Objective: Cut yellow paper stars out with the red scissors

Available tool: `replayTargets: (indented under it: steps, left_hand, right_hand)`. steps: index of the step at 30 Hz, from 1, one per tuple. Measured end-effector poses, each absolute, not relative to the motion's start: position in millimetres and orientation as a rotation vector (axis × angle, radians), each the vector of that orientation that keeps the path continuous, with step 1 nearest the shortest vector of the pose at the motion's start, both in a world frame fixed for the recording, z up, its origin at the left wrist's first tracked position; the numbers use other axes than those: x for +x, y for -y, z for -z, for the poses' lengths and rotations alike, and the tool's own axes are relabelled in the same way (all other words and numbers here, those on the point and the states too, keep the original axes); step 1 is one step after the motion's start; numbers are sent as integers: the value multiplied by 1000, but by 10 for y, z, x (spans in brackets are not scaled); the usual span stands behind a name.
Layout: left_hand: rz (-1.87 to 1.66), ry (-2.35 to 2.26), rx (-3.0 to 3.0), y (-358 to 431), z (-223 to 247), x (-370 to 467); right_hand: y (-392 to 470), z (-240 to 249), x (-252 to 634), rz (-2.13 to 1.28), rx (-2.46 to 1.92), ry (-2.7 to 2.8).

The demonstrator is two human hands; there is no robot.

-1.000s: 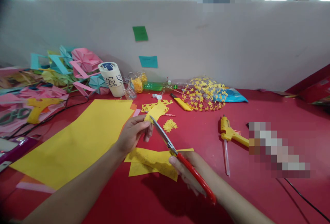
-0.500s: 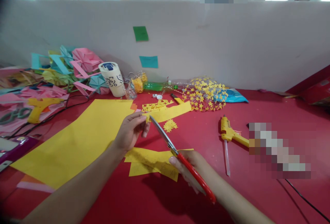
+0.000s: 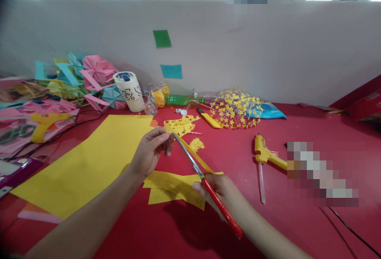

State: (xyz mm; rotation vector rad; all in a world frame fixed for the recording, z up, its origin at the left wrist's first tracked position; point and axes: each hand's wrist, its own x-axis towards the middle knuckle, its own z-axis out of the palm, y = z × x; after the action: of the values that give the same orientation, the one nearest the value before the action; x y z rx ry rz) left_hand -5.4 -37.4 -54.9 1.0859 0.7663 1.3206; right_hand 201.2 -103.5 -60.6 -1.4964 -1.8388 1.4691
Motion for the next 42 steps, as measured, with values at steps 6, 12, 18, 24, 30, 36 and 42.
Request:
replayTargets:
  steps: [6, 12, 18, 24, 30, 36, 42]
  left_hand:
    - [-1337, -782, 1068, 369, 542, -45]
    - [-1324, -823, 1102, 383, 550, -24]
    - [-1315, -797, 1138, 400, 567, -17]
    - [-1308, -786, 1118, 398, 585, -18]
    - [-1288, -786, 1085, 382, 589, -13]
    - [-1280, -786, 1098, 361, 591, -40]
    - [-1278, -782, 1103, 342, 608, -75]
  right_hand:
    - [1040, 592, 2015, -1422, -1485, 1910]
    - [1056, 587, 2021, -1503, -1388, 1918]
    - [1062, 607, 2017, -1541, -1432, 1841]
    - [1017, 665, 2002, -1563, -1435, 1796]
    - [993, 670, 2001, -1596, -1461, 1780]
    - [1032, 593, 1993, -1514, -1436, 1830]
    - [1047, 589, 1985, -1548, -1447, 1819]
